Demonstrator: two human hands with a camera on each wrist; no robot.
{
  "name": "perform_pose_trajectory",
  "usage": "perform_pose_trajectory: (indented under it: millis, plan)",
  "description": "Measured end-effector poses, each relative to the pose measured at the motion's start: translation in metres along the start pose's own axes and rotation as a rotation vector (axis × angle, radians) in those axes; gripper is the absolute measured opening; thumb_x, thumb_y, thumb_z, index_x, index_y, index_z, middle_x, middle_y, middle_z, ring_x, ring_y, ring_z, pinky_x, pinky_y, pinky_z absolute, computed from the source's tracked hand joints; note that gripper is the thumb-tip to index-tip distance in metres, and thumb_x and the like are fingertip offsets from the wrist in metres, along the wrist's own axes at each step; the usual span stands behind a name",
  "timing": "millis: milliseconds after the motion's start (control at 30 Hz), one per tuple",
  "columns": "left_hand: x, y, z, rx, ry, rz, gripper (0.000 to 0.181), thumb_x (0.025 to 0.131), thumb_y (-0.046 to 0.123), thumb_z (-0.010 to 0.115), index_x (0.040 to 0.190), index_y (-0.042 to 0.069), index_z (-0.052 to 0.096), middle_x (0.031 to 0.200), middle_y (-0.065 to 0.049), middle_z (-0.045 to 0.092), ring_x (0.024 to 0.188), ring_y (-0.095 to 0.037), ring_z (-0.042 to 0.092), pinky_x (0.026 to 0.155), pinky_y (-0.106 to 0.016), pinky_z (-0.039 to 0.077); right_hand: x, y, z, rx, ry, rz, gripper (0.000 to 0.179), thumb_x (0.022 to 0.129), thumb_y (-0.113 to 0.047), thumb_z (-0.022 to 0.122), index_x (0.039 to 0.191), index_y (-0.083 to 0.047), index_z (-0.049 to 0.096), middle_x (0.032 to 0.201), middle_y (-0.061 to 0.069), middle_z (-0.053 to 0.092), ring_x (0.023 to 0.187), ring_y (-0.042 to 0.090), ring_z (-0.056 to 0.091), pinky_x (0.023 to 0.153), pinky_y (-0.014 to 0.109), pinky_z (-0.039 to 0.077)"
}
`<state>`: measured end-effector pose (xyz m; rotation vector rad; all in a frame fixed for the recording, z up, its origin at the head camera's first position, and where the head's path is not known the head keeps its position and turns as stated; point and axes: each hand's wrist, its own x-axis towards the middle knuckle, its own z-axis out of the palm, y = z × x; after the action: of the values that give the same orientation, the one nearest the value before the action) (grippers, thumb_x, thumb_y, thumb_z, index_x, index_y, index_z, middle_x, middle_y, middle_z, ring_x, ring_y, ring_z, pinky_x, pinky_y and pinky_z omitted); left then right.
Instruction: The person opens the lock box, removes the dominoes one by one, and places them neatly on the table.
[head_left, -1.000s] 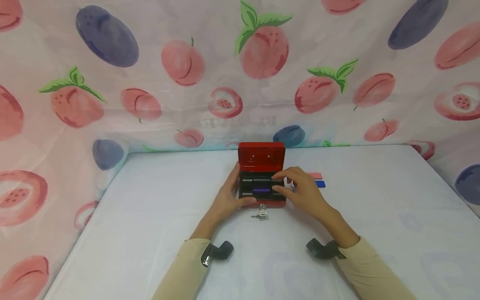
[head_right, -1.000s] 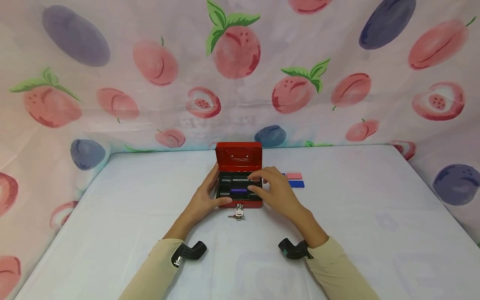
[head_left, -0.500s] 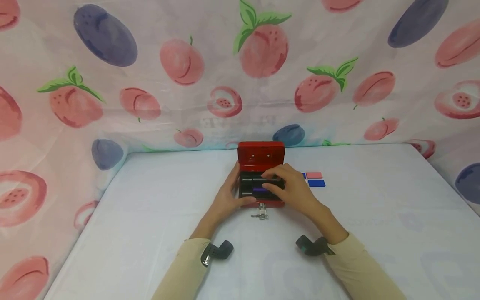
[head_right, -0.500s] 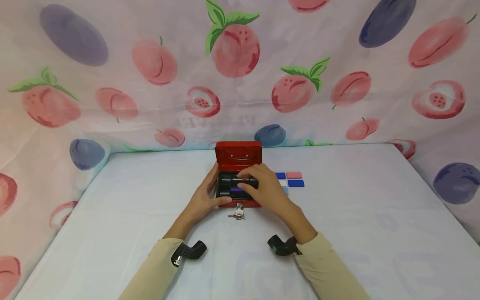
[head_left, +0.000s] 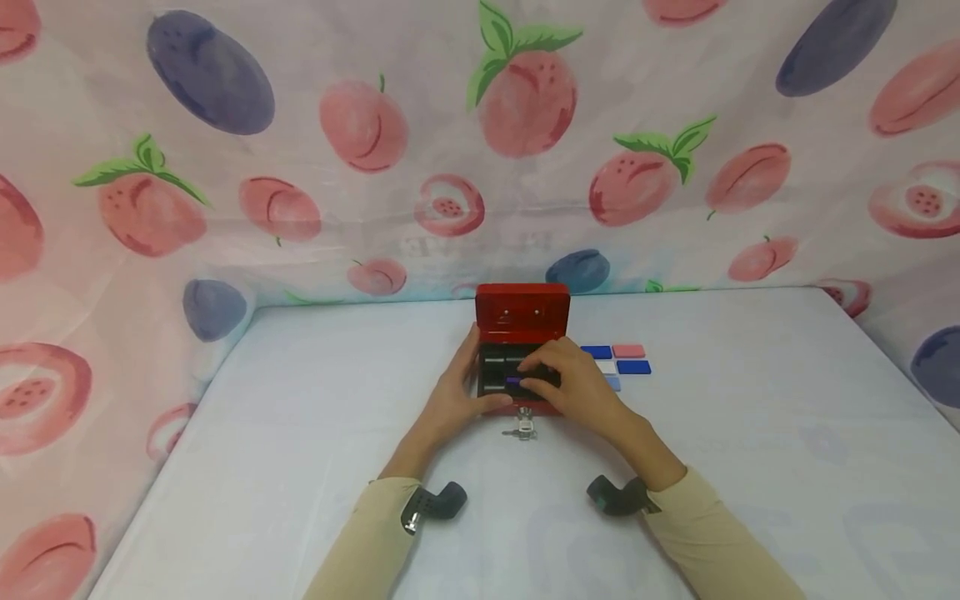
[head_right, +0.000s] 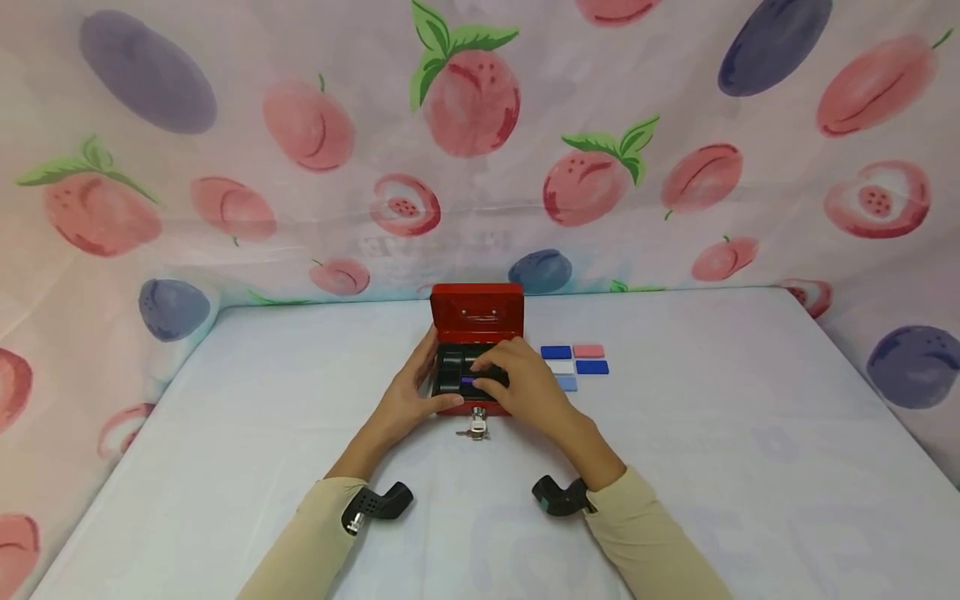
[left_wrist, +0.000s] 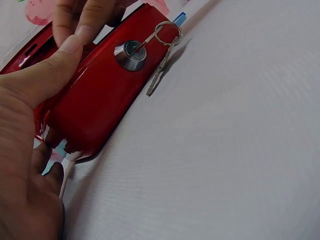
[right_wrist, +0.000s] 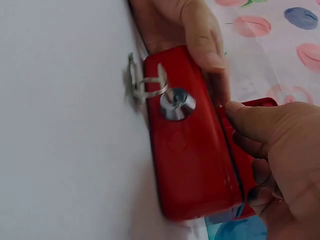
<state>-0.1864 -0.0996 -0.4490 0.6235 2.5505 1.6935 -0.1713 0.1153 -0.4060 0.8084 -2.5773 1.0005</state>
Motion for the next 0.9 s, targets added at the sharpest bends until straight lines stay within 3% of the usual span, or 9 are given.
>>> perform_pose_trajectory:
  millis: [300, 900]
  plan:
    - [0.0004, 0.0002, -0.0003, 0.008, -0.003, 0.0, 0.109, 0.075, 0.032, 0.082, 0.152, 0.041, 0.006, 0.156, 0.019, 0.012, 0.141, -0.006, 0.016, 0.112, -0.037, 0.026, -0.0029, 0.0013, 0.0, -0.068, -0.044, -0.001, 0.013, 0.081, -0.015, 0.077, 0.093, -0.012, 0.075, 0.094, 0.0, 0.061, 0.095, 0.019, 0.053, 0.084, 0.038, 0.052]
    - [0.0003, 0.0018, -0.0006, 0.004, -0.004, 0.014, 0.109, 0.075, 0.031, 0.082, 0.153, 0.037, 0.007, 0.156, 0.017, 0.012, 0.142, -0.009, 0.016, 0.111, -0.037, 0.027, -0.0049, 0.0053, 0.0021, -0.114, -0.009, -0.072, 0.014, 0.077, -0.013, 0.08, 0.091, -0.009, 0.079, 0.091, 0.001, 0.055, 0.088, 0.018, 0.052, 0.075, 0.032, 0.053]
